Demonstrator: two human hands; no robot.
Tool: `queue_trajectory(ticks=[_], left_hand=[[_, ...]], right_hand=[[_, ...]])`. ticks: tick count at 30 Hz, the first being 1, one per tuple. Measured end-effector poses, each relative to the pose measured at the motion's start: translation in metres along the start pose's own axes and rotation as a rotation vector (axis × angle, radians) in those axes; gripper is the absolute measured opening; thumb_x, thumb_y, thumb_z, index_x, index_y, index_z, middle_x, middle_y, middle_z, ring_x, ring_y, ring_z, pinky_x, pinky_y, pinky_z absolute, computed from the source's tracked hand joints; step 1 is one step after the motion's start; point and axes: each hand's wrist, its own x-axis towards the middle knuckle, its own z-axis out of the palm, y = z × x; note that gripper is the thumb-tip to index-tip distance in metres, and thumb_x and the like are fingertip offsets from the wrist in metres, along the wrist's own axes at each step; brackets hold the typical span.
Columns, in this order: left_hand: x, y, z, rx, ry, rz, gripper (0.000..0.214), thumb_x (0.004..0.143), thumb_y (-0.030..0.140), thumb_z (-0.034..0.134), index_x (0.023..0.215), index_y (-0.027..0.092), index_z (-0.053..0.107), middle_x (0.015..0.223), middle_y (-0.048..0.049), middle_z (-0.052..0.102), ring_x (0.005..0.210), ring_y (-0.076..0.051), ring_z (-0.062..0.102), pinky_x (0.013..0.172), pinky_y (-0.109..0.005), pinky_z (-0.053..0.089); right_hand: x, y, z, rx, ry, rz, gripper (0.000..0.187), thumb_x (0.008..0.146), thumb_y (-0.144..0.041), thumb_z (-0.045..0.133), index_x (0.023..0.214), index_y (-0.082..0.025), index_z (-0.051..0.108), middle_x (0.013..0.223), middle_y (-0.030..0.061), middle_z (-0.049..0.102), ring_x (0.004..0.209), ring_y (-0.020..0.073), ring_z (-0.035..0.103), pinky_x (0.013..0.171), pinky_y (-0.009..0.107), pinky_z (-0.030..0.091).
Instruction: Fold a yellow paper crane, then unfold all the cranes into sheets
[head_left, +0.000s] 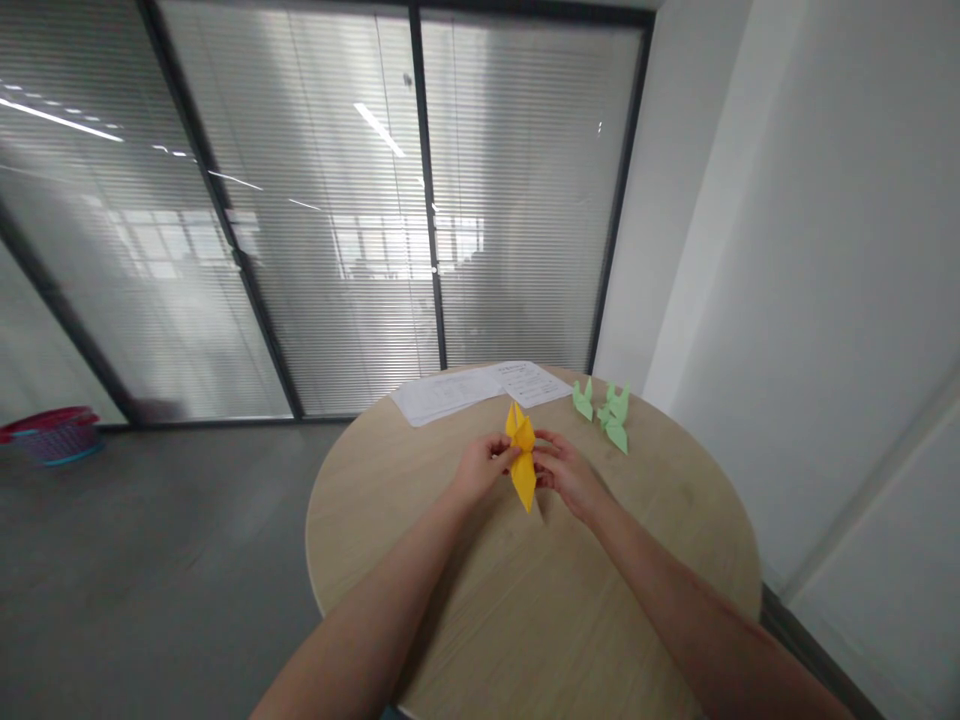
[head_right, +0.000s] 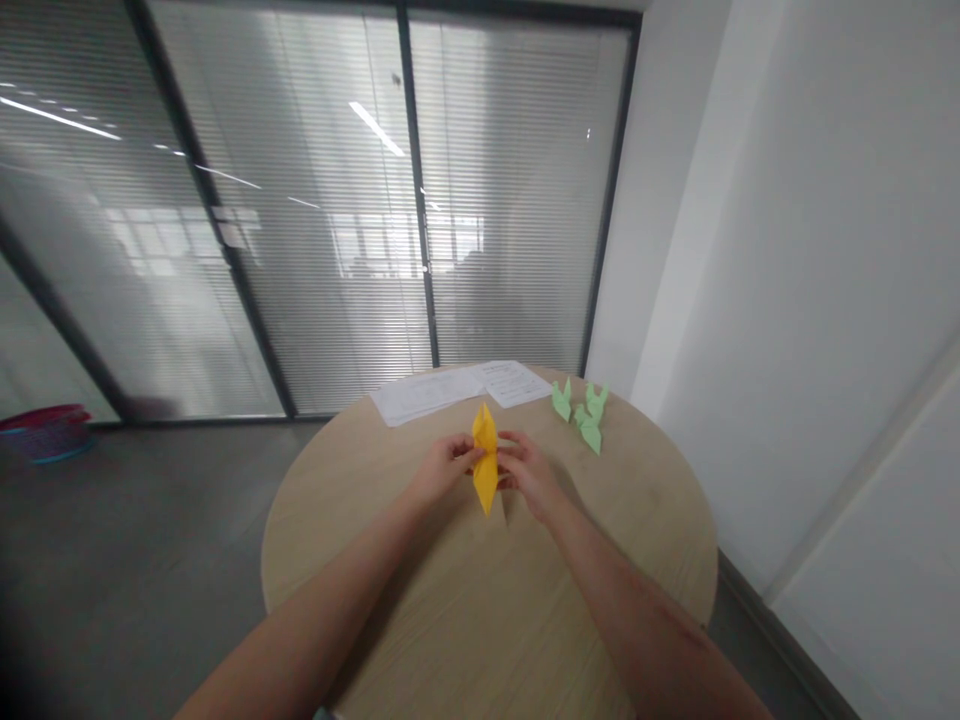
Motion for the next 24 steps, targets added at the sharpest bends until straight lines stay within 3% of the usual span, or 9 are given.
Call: queue_trajectory(ticks=[4, 12, 21, 24], left_hand=[[0.002, -0.004, 0.001, -0.028, 0.022, 0.031, 0.033, 0.083, 0.047, 0.069, 0.084, 0.015, 0.063, 0.076, -0.0044, 0.068, 0.067, -0.016, 0.061, 0.062, -0.027, 0.048], [-0.002, 0.000, 0.002, 0.074, -0.014, 0.094, 0.017, 0.088, 0.035, 0.061, 0.088, 0.018, 0.062, 0.082, -0.0072, 0.070, 0.074, -0.019, 0.064, 0.064, -0.029, 0.049], [-0.004, 0.006, 0.002, 0.227, 0.011, 0.083, 0.025, 0.089, 0.035, 0.055, 0.087, 0.015, 0.069, 0.086, -0.0078, 0.071, 0.078, -0.019, 0.064, 0.068, -0.031, 0.051], [-0.004, 0.007, 0.002, 0.198, 0.037, 0.056, 0.021, 0.088, 0.032, 0.056, 0.086, 0.015, 0.068, 0.084, -0.0071, 0.070, 0.075, -0.018, 0.064, 0.066, -0.030, 0.051]], right_hand=[[-0.001, 0.001, 0.001, -0.010, -0.024, -0.030, 0.050, 0.072, -0.035, 0.078, 0.117, -0.024, 0.058, 0.102, 0.0057, 0.074, 0.083, 0.0218, 0.072, 0.060, 0.028, 0.055], [0.007, 0.011, -0.006, -0.067, 0.043, -0.051, 0.064, 0.074, -0.040, 0.080, 0.132, -0.026, 0.057, 0.087, 0.0014, 0.072, 0.074, 0.0186, 0.069, 0.061, 0.028, 0.055], [0.007, 0.011, -0.007, -0.104, -0.023, -0.020, 0.048, 0.073, -0.051, 0.080, 0.111, -0.023, 0.071, 0.098, 0.0062, 0.076, 0.079, 0.0211, 0.071, 0.064, 0.029, 0.055], [0.007, 0.012, -0.006, -0.118, -0.006, -0.017, 0.043, 0.072, -0.052, 0.080, 0.101, -0.021, 0.073, 0.093, 0.0070, 0.076, 0.077, 0.0211, 0.070, 0.063, 0.029, 0.054]])
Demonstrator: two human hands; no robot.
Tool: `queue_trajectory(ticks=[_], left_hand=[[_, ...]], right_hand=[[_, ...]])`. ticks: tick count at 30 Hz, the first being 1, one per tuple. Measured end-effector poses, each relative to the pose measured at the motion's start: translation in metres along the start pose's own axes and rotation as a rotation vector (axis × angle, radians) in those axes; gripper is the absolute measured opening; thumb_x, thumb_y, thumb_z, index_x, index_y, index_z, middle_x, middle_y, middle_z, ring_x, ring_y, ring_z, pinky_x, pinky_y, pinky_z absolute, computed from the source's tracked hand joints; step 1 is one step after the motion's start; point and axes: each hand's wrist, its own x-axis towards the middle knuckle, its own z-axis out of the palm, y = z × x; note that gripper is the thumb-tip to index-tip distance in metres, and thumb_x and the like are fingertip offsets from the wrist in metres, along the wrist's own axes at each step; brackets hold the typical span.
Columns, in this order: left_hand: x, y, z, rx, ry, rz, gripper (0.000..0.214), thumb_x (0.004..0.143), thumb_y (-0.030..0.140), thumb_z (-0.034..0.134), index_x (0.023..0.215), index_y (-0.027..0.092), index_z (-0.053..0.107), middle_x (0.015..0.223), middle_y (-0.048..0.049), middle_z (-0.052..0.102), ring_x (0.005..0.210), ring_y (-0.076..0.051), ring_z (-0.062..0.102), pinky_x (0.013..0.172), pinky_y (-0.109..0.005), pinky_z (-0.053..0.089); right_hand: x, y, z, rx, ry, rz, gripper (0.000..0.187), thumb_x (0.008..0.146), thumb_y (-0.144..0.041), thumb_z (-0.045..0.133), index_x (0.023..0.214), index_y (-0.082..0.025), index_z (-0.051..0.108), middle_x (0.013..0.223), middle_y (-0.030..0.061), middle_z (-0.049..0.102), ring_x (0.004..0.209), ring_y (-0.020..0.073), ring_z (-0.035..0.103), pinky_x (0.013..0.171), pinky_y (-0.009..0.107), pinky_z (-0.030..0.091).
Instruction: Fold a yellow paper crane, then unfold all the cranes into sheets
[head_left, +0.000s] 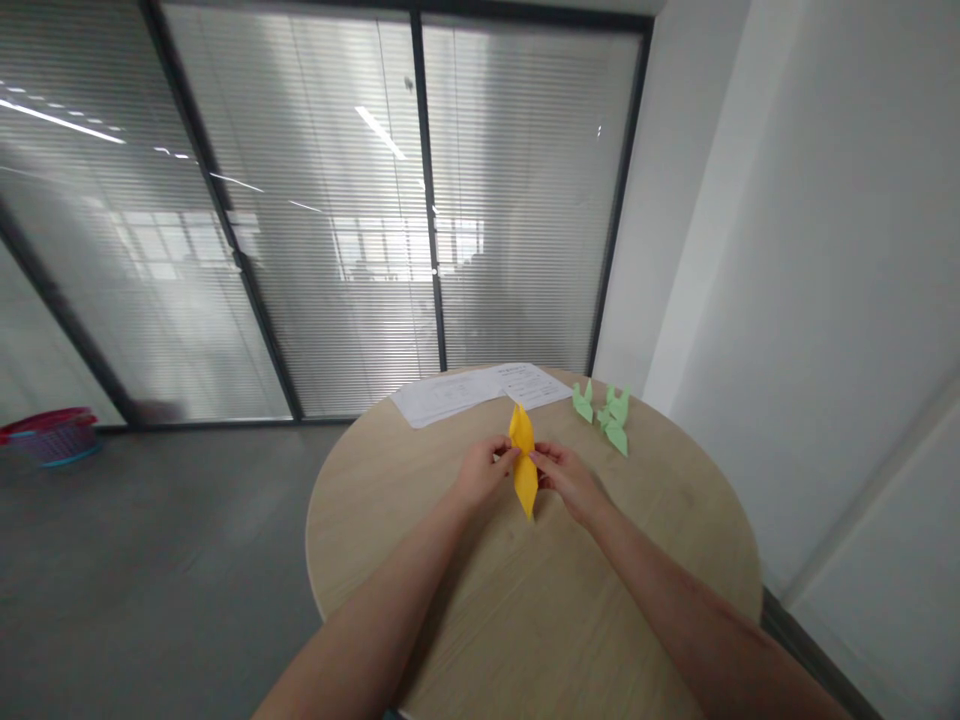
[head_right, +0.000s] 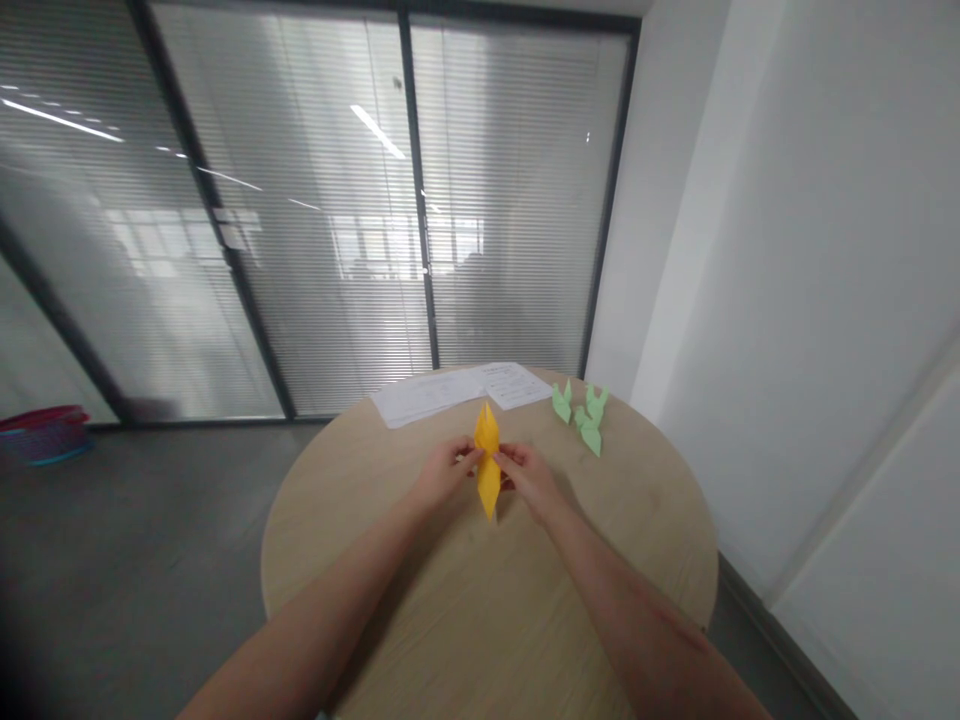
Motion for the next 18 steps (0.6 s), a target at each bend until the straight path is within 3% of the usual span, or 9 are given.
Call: queue_trajectory(ticks=[4, 12, 18], left_hand=[[0.0011, -0.0016, 0.0019, -0.143, 0.043, -0.023, 0.018, 0.084, 0.029, 0.062, 0.097, 0.017, 0.060, 0.087, -0.0051, 0.071, 0.074, -0.016, 0.066, 0.059, -0.025, 0.050], [0.0024, -0.0038, 0.0025, -0.206, 0.073, -0.057, 0.054, 0.081, 0.029, 0.068, 0.131, 0.018, 0.052, 0.071, 0.0022, 0.067, 0.062, -0.013, 0.062, 0.058, -0.024, 0.051], [0.0021, -0.0011, 0.0021, -0.211, 0.055, -0.093, 0.051, 0.083, 0.033, 0.069, 0.129, 0.016, 0.056, 0.073, -0.0001, 0.069, 0.062, -0.015, 0.064, 0.059, -0.026, 0.052]], right_hand=[[0.0007, 0.0019, 0.0005, -0.021, 0.005, 0.005, 0.042, 0.072, -0.053, 0.079, 0.097, -0.019, 0.071, 0.088, 0.0072, 0.075, 0.072, 0.0206, 0.069, 0.060, 0.029, 0.053], [-0.0017, 0.0008, 0.0030, -0.067, -0.019, 0.028, 0.039, 0.073, -0.053, 0.075, 0.093, -0.019, 0.070, 0.084, 0.0055, 0.074, 0.069, 0.0191, 0.067, 0.058, 0.027, 0.051], [-0.0010, 0.0022, 0.0027, -0.112, -0.001, 0.021, 0.037, 0.074, -0.054, 0.075, 0.087, -0.019, 0.069, 0.084, 0.0066, 0.074, 0.071, 0.0215, 0.069, 0.057, 0.029, 0.050]])
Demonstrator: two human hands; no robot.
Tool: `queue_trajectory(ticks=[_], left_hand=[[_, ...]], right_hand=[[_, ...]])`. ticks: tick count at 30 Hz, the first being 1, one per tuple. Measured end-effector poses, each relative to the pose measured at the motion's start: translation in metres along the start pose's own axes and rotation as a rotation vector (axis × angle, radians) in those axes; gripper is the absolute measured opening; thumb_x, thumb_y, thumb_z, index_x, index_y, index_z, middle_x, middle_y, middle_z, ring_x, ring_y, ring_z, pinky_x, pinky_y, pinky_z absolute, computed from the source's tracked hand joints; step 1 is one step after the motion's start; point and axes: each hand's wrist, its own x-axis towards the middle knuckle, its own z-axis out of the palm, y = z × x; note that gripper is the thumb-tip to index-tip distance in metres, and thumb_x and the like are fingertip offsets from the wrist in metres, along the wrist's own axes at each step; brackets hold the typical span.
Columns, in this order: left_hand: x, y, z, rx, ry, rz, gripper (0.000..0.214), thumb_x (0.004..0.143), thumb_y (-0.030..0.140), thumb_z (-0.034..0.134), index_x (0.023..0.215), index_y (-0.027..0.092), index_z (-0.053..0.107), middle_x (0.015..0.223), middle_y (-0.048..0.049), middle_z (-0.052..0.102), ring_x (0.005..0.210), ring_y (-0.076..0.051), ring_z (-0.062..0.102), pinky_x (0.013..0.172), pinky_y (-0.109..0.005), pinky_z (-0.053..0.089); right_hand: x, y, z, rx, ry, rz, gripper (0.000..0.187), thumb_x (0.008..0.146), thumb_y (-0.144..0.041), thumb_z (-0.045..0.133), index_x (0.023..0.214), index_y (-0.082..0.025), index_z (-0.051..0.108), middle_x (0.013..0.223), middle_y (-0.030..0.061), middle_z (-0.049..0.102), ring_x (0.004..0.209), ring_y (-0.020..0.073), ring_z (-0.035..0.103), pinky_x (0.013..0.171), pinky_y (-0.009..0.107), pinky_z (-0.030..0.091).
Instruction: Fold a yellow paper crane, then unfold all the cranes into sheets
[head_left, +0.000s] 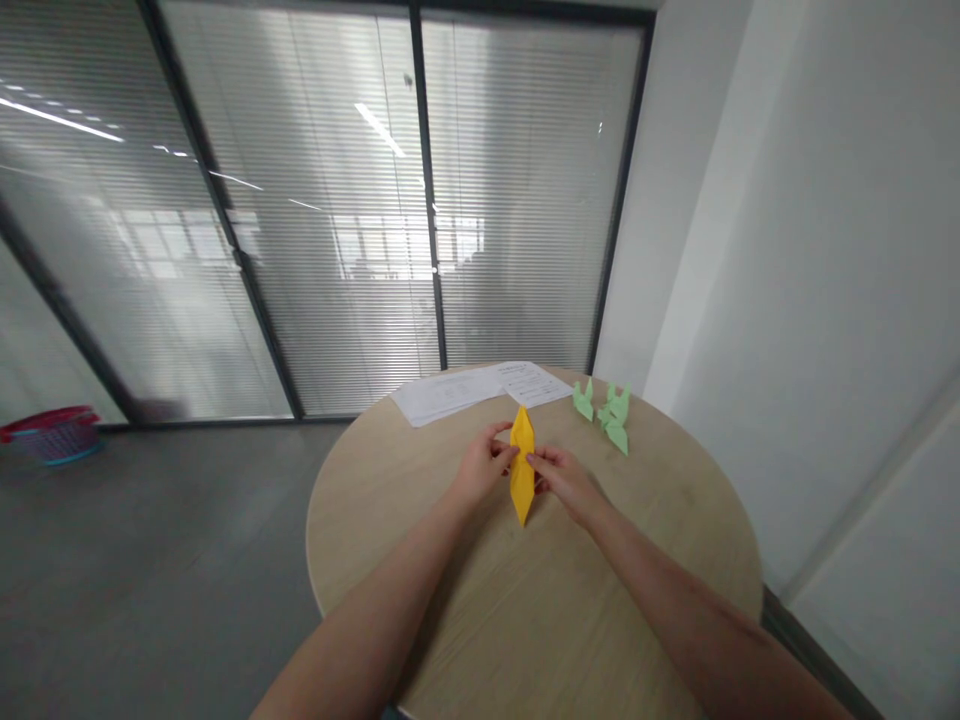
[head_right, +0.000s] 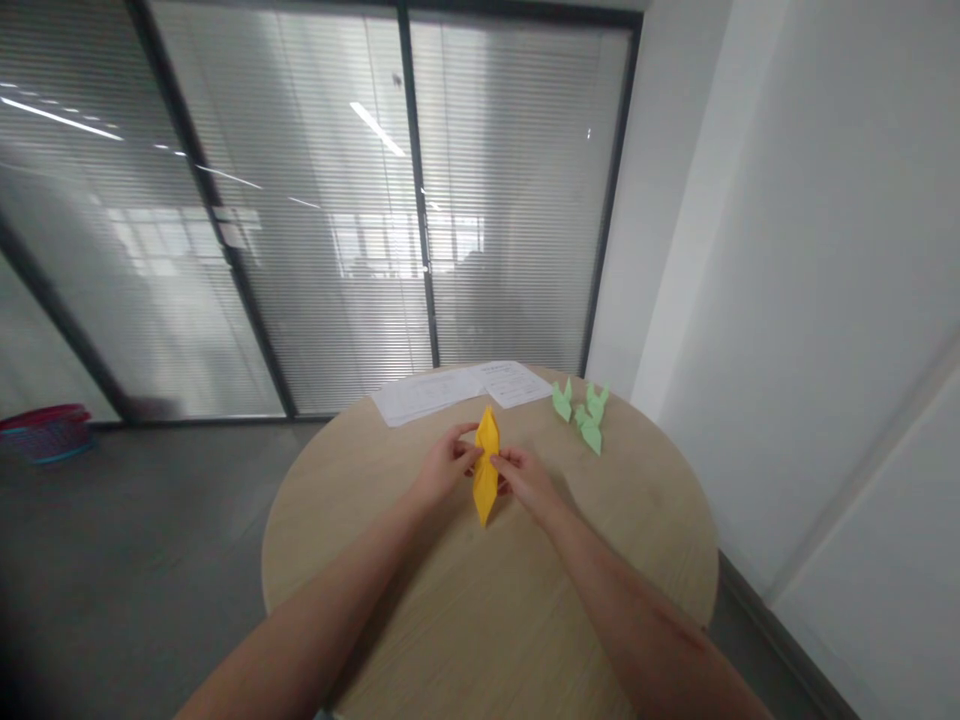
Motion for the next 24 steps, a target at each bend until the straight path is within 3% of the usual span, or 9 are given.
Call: queue_trajectory(ticks=[7, 12, 18, 24], left_hand=[[-0.0016, -0.0039, 0.0026, 0.076, 0.073, 0.042, 0.029, 0.085, 0.032, 0.063, 0.111, 0.019, 0.057, 0.074, -0.0006, 0.068, 0.065, -0.016, 0.063, 0.060, -0.026, 0.048], [0.0007, -0.0058, -0.0014, 0.282, 0.207, 0.135, 0.010, 0.078, 0.027, 0.067, 0.078, 0.019, 0.061, 0.076, -0.0016, 0.065, 0.073, -0.016, 0.059, 0.069, -0.028, 0.047], [0.0009, -0.0089, 0.0014, 0.184, 0.037, 0.090, 0.016, 0.080, 0.032, 0.064, 0.082, 0.017, 0.068, 0.078, -0.0038, 0.068, 0.069, -0.016, 0.060, 0.061, -0.027, 0.049], [-0.0030, -0.0050, 0.0059, -0.022, -0.099, -0.008, 0.033, 0.087, 0.048, 0.062, 0.093, 0.016, 0.069, 0.085, -0.0067, 0.070, 0.074, -0.018, 0.066, 0.059, -0.027, 0.053]], right_hand=[[-0.0017, -0.0017, 0.0009, 0.039, -0.006, -0.006, 0.039, 0.071, -0.055, 0.078, 0.082, -0.018, 0.069, 0.078, 0.0052, 0.072, 0.068, 0.0189, 0.066, 0.058, 0.028, 0.050], [-0.0029, -0.0024, 0.0011, 0.021, -0.010, -0.031, 0.038, 0.072, -0.055, 0.079, 0.080, -0.019, 0.069, 0.078, 0.0043, 0.070, 0.069, 0.0188, 0.066, 0.060, 0.028, 0.051], [-0.0044, -0.0036, 0.0017, 0.005, -0.011, -0.079, 0.035, 0.075, -0.054, 0.076, 0.090, -0.023, 0.068, 0.089, 0.0032, 0.069, 0.083, 0.0213, 0.066, 0.064, 0.030, 0.056], [-0.0068, -0.0070, 0.0039, 0.026, -0.024, -0.100, 0.041, 0.075, -0.053, 0.077, 0.096, -0.020, 0.064, 0.096, 0.0053, 0.069, 0.090, 0.0222, 0.067, 0.067, 0.031, 0.057]])
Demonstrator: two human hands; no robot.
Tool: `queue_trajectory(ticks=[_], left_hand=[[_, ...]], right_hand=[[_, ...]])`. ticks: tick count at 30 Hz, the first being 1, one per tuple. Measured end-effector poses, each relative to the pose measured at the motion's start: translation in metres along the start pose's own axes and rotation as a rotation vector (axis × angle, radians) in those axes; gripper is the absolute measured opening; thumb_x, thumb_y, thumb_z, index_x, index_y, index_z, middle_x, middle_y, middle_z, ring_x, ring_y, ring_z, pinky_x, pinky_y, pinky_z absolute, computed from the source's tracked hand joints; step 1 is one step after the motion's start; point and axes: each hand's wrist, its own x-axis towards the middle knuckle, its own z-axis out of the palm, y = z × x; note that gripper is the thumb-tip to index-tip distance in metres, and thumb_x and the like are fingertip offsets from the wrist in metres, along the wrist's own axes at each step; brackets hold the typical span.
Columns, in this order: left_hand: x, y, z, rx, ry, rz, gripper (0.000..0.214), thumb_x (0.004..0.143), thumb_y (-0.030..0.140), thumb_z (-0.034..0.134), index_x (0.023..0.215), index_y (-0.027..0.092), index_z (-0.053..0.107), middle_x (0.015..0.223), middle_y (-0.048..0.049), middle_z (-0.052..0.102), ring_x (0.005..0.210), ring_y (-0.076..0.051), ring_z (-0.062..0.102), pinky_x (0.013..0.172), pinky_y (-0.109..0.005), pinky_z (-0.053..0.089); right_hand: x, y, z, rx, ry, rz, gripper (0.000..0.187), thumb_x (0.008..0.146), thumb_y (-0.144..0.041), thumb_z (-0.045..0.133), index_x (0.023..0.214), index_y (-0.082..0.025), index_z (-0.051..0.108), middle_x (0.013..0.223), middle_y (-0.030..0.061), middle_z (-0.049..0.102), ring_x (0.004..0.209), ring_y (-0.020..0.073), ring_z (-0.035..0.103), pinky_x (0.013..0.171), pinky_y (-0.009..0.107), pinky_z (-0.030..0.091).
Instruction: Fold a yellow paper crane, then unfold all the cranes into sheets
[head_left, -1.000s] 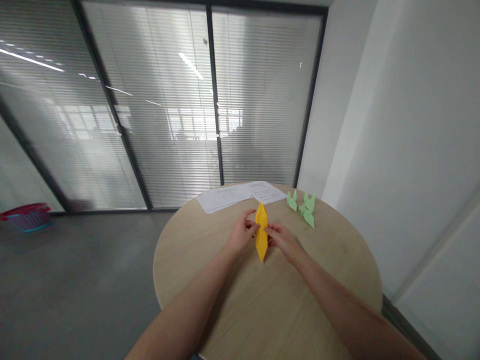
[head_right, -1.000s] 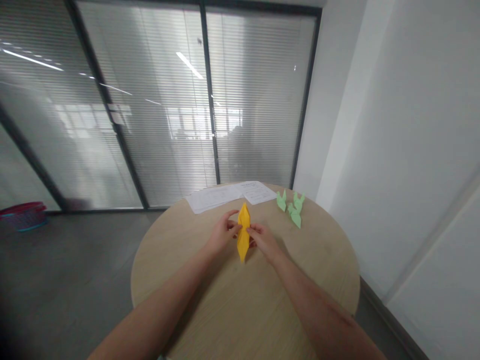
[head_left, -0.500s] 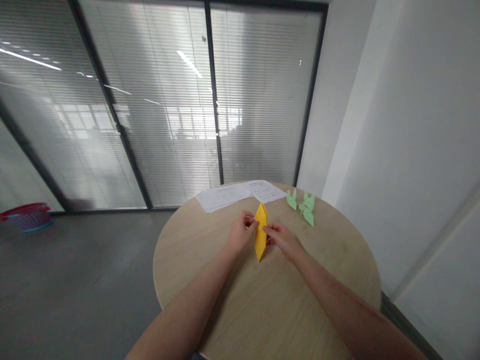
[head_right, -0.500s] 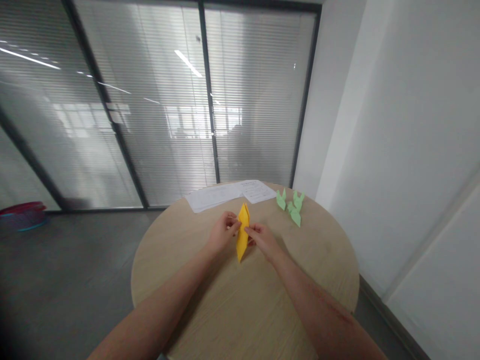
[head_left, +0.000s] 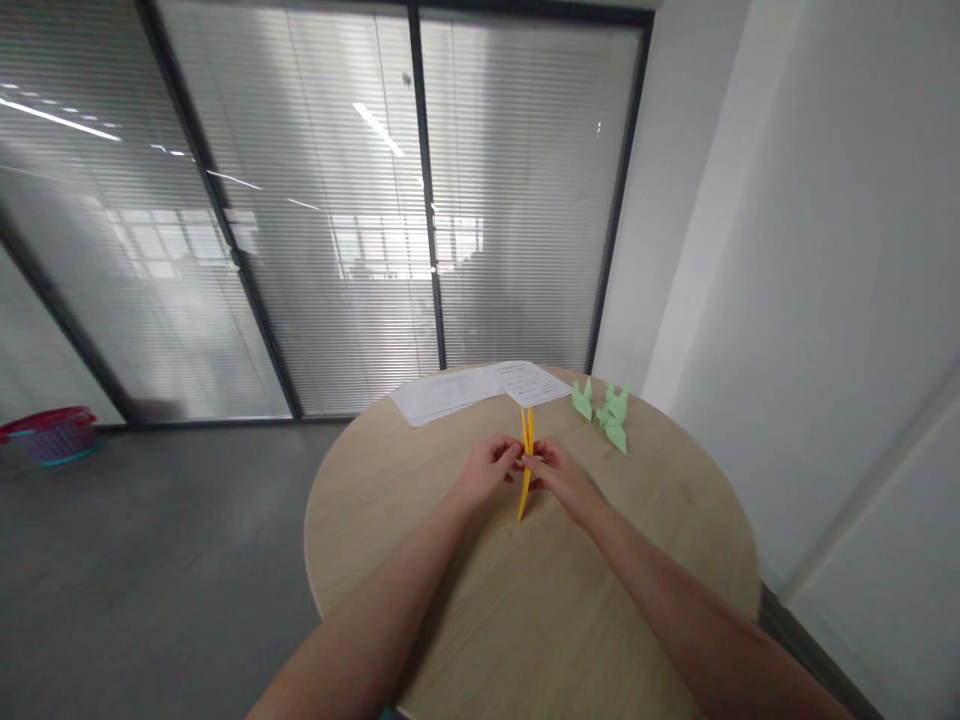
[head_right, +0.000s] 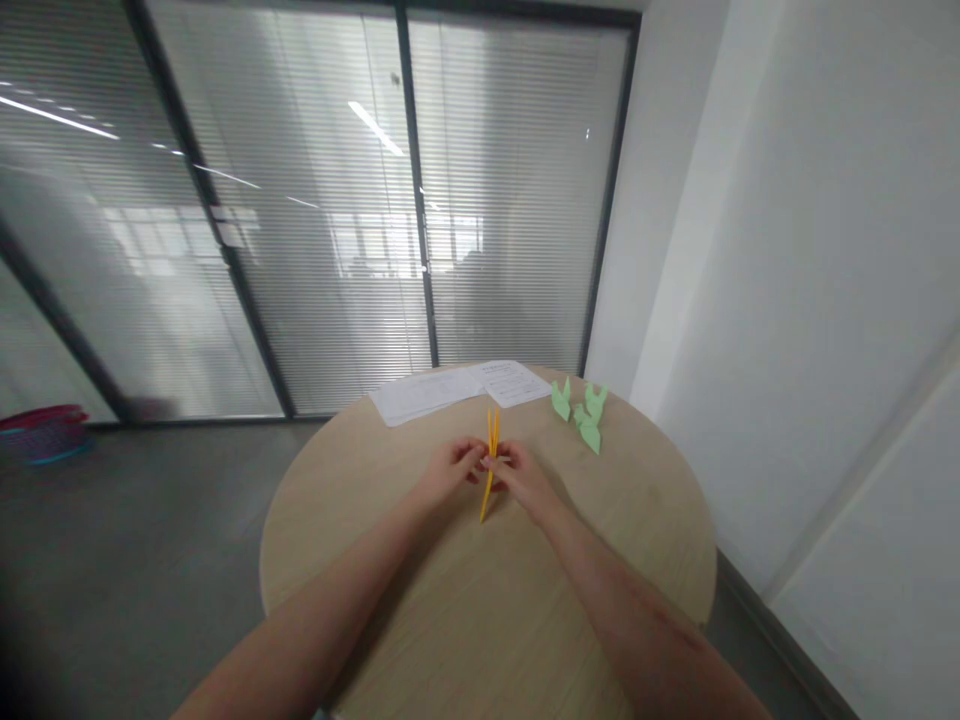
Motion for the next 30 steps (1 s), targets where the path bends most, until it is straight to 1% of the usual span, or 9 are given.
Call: queue_trajectory(ticks=[4, 7, 10, 13, 15, 17, 20, 25, 30], left_hand=[[0.000, -0.001, -0.002, -0.066, -0.032, -0.023, 0.042, 0.084, 0.052, 0.066, 0.102, 0.014, 0.068, 0.094, -0.0097, 0.073, 0.078, -0.019, 0.069, 0.062, -0.027, 0.054], [0.002, -0.004, -0.005, -0.040, -0.022, -0.034, 0.041, 0.086, 0.051, 0.065, 0.102, 0.014, 0.071, 0.094, -0.0107, 0.074, 0.078, -0.019, 0.069, 0.063, -0.027, 0.054], [0.005, -0.007, -0.008, -0.001, 0.014, -0.053, 0.039, 0.088, 0.049, 0.062, 0.098, 0.014, 0.073, 0.090, -0.0097, 0.075, 0.074, -0.018, 0.068, 0.062, -0.028, 0.053], [0.008, -0.010, -0.009, -0.030, 0.028, -0.075, 0.036, 0.086, 0.047, 0.064, 0.096, 0.013, 0.072, 0.087, -0.0087, 0.075, 0.071, -0.018, 0.068, 0.061, -0.027, 0.053], [0.009, -0.011, -0.010, -0.082, 0.072, -0.091, 0.037, 0.083, 0.044, 0.068, 0.105, 0.014, 0.070, 0.080, -0.0066, 0.074, 0.067, -0.017, 0.068, 0.059, -0.026, 0.051], [0.009, -0.010, -0.010, -0.117, 0.142, -0.099, 0.045, 0.079, 0.040, 0.073, 0.116, 0.015, 0.064, 0.069, -0.0023, 0.070, 0.060, -0.016, 0.066, 0.056, -0.025, 0.048], [0.008, -0.008, -0.010, -0.139, 0.169, -0.086, 0.048, 0.077, 0.038, 0.075, 0.117, 0.016, 0.060, 0.063, 0.0010, 0.067, 0.056, -0.015, 0.063, 0.053, -0.024, 0.046], [0.005, -0.003, -0.009, -0.167, 0.053, -0.093, 0.026, 0.083, 0.037, 0.069, 0.096, 0.015, 0.069, 0.083, -0.0077, 0.074, 0.067, -0.017, 0.067, 0.061, -0.027, 0.051], [0.002, 0.003, -0.010, -0.116, 0.033, -0.113, 0.022, 0.083, 0.026, 0.062, 0.099, 0.017, 0.074, 0.097, -0.0087, 0.076, 0.081, -0.019, 0.068, 0.064, -0.027, 0.053]], right_hand=[[0.002, 0.002, -0.001, -0.015, 0.004, -0.019, 0.039, 0.074, -0.052, 0.078, 0.094, -0.020, 0.068, 0.094, 0.0056, 0.072, 0.087, 0.0224, 0.069, 0.072, 0.035, 0.058], [0.006, 0.006, -0.003, -0.028, 0.030, -0.020, 0.036, 0.076, -0.052, 0.074, 0.095, -0.021, 0.073, 0.098, 0.0070, 0.075, 0.090, 0.0246, 0.071, 0.075, 0.037, 0.058], [0.008, 0.010, -0.005, -0.002, 0.060, -0.016, 0.032, 0.076, -0.046, 0.073, 0.096, -0.022, 0.075, 0.102, 0.0073, 0.076, 0.093, 0.0256, 0.071, 0.077, 0.039, 0.059], [0.010, 0.012, -0.006, 0.008, 0.055, 0.007, 0.029, 0.072, -0.036, 0.072, 0.098, -0.022, 0.076, 0.098, 0.0063, 0.077, 0.089, 0.0243, 0.072, 0.077, 0.038, 0.059], [0.010, 0.012, -0.006, 0.001, 0.034, 0.019, 0.033, 0.069, -0.029, 0.070, 0.100, -0.022, 0.075, 0.094, 0.0061, 0.078, 0.085, 0.0231, 0.072, 0.075, 0.036, 0.058], [0.009, 0.011, -0.005, 0.002, 0.012, 0.019, 0.038, 0.066, -0.026, 0.068, 0.103, -0.021, 0.074, 0.093, 0.0064, 0.078, 0.084, 0.0224, 0.072, 0.074, 0.034, 0.057], [0.008, 0.007, -0.004, 0.009, 0.002, 0.021, 0.042, 0.064, -0.024, 0.069, 0.106, -0.021, 0.073, 0.094, 0.0067, 0.078, 0.084, 0.0216, 0.072, 0.073, 0.033, 0.056], [0.008, 0.004, -0.004, 0.017, 0.016, 0.017, 0.037, 0.065, -0.027, 0.074, 0.102, -0.021, 0.072, 0.093, 0.0062, 0.078, 0.080, 0.0208, 0.072, 0.073, 0.033, 0.055], [0.010, 0.008, -0.010, -0.031, 0.056, 0.012, 0.037, 0.067, -0.034, 0.078, 0.101, -0.021, 0.072, 0.096, 0.0061, 0.077, 0.077, 0.0186, 0.069, 0.067, 0.030, 0.054]])
